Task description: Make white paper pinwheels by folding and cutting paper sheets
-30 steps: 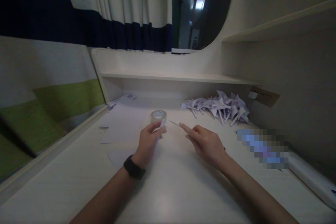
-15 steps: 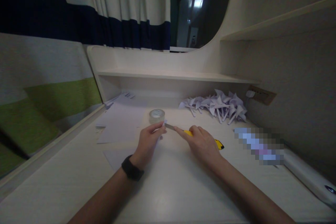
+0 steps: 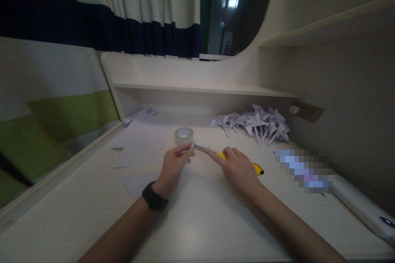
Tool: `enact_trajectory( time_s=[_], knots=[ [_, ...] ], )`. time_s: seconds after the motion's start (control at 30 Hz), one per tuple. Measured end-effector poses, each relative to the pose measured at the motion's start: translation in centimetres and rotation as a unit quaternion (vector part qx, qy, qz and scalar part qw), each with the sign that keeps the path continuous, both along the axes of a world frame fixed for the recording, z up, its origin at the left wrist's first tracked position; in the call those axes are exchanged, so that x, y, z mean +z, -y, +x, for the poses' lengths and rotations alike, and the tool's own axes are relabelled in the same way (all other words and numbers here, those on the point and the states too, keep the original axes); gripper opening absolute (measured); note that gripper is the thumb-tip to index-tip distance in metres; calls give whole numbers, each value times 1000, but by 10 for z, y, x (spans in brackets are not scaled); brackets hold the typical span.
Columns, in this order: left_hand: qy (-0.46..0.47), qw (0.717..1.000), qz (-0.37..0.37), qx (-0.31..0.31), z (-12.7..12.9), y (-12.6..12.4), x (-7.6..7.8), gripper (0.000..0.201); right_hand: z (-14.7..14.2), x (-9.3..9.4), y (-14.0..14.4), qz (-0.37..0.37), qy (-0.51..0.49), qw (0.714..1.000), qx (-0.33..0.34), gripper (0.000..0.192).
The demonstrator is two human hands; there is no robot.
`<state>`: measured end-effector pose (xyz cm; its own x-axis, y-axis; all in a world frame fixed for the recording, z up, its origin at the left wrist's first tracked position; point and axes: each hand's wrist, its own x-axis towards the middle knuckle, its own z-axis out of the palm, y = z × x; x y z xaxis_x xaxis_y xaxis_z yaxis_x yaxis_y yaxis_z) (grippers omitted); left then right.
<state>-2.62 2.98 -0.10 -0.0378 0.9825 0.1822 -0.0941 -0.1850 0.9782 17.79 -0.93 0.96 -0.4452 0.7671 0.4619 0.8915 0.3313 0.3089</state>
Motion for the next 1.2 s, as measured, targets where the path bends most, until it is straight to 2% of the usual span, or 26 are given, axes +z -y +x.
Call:
enact_trajectory(
  time_s=[0.27,0.37,0.47,0.57,0.67,0.73,0.8,0.87,0.93,1.0,1.07,1.1,1.13,1.2],
  knots=[
    [-76,993,87,28,-1,3,5,27,4,10,7,42,55,998,-5,69],
    [-117,984,127,33,-1,2,3,23,3,12,10,34,39,999,-8,70],
    [-150,971,179,46,-2,2,2,20,-1,11,14,-16,-18,1000,-9,72],
    [-170,959,220,61,-2,4,2,19,-6,12,19,-99,-115,988,9,65],
    [-181,949,251,68,-1,6,3,20,-9,13,25,-166,-229,958,52,55],
    [-185,942,271,77,0,8,3,21,-12,15,28,-197,-304,927,93,51],
    [-191,934,292,83,0,9,4,22,-15,17,30,-235,-384,882,139,50],
    [-196,925,313,85,1,10,5,22,-18,20,32,-294,-470,814,175,49],
    [-198,917,334,88,0,11,5,23,-22,21,33,-374,-558,715,194,53],
    [-197,911,351,93,0,10,6,23,-25,22,35,-452,-636,592,202,59],
    [-196,908,359,93,0,10,6,23,-26,21,37,-506,-690,474,205,62],
    [-195,908,359,91,0,10,6,23,-26,21,37,-521,-708,431,206,62],
    [-192,911,355,89,0,11,6,23,-26,20,37,-528,-719,401,208,61],
    [-179,922,333,84,1,12,7,23,-27,18,36,-525,-731,379,213,60]
  ],
)
